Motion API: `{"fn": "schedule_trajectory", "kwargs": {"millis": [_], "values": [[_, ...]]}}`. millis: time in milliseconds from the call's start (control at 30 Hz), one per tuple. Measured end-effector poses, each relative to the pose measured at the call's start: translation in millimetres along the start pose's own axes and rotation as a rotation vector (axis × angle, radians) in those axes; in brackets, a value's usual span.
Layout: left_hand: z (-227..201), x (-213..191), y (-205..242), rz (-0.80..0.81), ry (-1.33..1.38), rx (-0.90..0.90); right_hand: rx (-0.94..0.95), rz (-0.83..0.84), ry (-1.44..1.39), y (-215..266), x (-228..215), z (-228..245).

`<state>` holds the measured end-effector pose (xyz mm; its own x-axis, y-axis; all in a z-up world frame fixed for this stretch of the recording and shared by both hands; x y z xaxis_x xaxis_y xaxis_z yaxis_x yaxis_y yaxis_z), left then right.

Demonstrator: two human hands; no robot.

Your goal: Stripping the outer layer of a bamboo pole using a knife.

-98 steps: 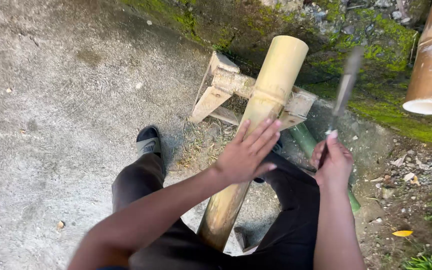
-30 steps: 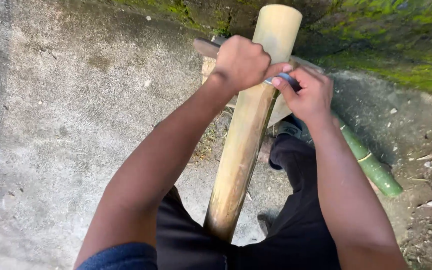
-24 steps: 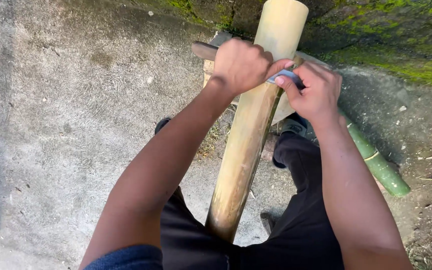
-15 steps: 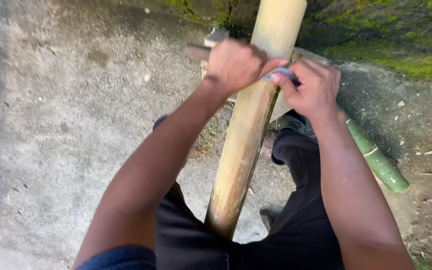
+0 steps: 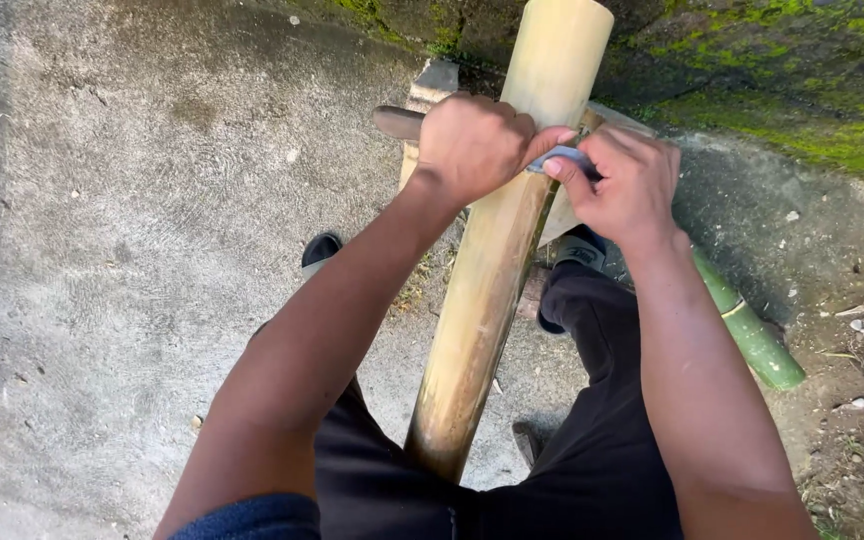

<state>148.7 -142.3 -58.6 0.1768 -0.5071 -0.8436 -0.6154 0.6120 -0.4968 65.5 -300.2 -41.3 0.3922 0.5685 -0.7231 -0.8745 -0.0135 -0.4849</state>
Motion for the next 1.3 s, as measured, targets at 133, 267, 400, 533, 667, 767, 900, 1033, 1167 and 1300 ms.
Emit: {"fn": "schedule_trajectory", "kwargs": {"millis": [133, 267, 400, 533, 667, 767, 900, 1033, 1167, 1300], "values": [[-1, 1, 4, -0.060, -0.010, 0.031, -0.006, 0.003, -0.007, 0, 1, -2], [-2, -1, 2, -0.017, -0.019, 0.018, 0.011, 0.025, -0.027, 0, 3, -4], [-1, 8, -9, 0.160, -0.004, 0.006, 0.058, 0.024, -0.045, 5, 3, -9], [-1, 14, -15, 0.036, -0.022, 0.047, 0.046, -0.013, -0.075, 4, 5, -17], [-2, 10, -15, 0.010, -0.032, 0.038, 0.035, -0.027, -0.075, 2, 5, -18], [-4, 12, -12, 0.027, -0.034, 0.030, 0.034, -0.014, -0.084, 1, 2, -15], [-5, 7, -13, 0.027, -0.038, 0.031, 0.034, -0.005, -0.100, -1, 2, -15], [-5, 7, -11, 0.017, -0.040, 0.032, 0.043, -0.004, -0.107, 0, 2, -16], [-1, -3, -23, 0.189, -0.062, 0.085, 0.047, -0.005, -0.103, 3, 6, -23], [8, -8, -24, 0.353, -0.113, 0.088, 0.055, -0.004, -0.105, 8, 6, -25]]}}
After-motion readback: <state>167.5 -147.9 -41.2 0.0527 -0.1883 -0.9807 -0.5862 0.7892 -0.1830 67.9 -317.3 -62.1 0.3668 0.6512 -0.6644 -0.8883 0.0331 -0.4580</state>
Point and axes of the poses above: each hand's wrist, its own y-axis away from the middle knuckle, its own x-axis out of the palm, z = x × y, the point moved 4 cm from there along -y, towards the middle knuckle, and after that the axes turned 12 degrees about -z, right-handed, at the moved point
